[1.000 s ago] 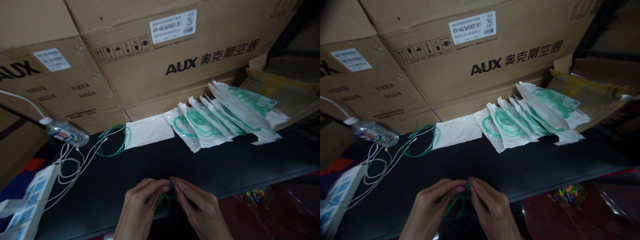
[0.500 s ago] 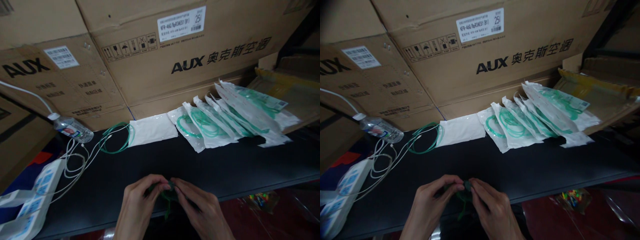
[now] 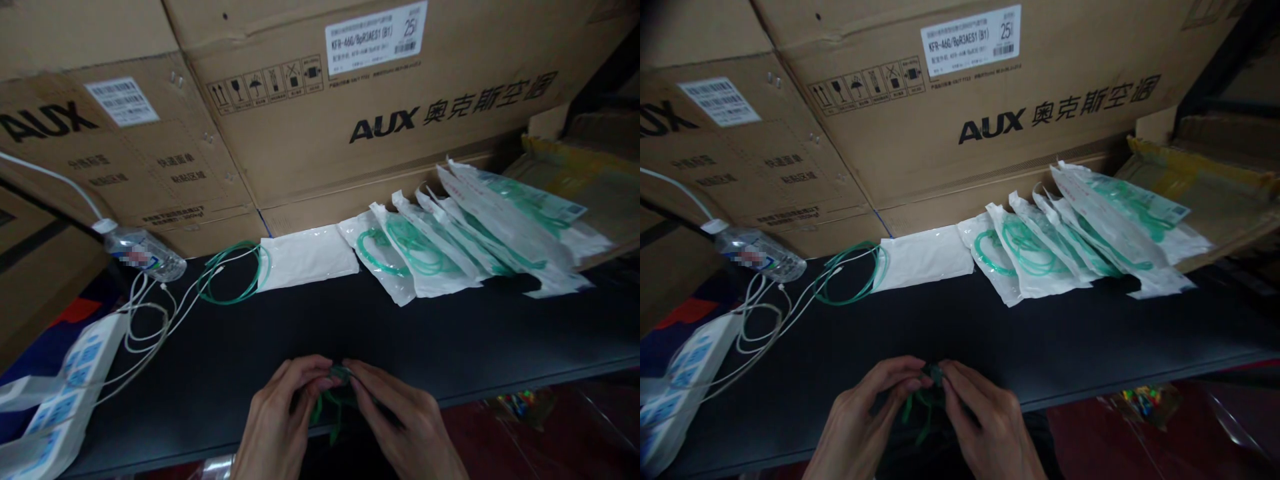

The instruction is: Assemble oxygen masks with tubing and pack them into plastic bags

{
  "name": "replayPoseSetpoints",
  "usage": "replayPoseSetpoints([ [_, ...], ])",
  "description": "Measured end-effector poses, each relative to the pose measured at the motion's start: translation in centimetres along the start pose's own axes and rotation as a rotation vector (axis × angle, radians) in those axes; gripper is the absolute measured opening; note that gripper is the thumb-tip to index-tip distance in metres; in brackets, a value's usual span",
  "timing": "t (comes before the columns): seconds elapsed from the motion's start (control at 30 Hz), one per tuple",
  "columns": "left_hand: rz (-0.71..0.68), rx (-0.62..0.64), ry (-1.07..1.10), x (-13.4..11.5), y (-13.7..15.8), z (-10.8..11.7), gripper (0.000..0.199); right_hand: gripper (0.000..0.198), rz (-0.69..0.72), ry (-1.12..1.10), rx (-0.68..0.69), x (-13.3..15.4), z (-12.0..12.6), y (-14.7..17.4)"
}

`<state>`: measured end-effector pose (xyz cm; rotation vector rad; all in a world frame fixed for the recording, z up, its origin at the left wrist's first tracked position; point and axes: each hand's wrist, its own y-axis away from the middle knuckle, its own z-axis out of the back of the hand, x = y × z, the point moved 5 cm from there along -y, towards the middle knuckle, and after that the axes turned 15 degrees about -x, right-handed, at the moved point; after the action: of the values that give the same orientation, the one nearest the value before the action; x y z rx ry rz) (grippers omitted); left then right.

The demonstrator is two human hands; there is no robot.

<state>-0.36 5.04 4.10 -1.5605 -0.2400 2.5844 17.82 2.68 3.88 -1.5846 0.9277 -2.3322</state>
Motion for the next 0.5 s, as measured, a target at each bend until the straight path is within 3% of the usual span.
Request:
replayPoseSetpoints([
  [0.1, -0.063, -0.035, -0.042, -0.3, 0.1, 0.1, 0.014, 0.028, -0.007, -0.005, 0.004, 0.1, -0.1, 0.1],
  [0.27, -0.217, -0.132, -0.055, -1.7, -0.1, 0.1, 0.014, 0.031, 0.012, -0.017, 0.013, 0.4, -0.2, 0.2],
  [0.5, -0.24, -0.181, -0.041, -2.0, 0.0, -0.8, 0.015, 0.031, -0.002, -0.022, 0.022, 0.1, -0.2, 0.5],
])
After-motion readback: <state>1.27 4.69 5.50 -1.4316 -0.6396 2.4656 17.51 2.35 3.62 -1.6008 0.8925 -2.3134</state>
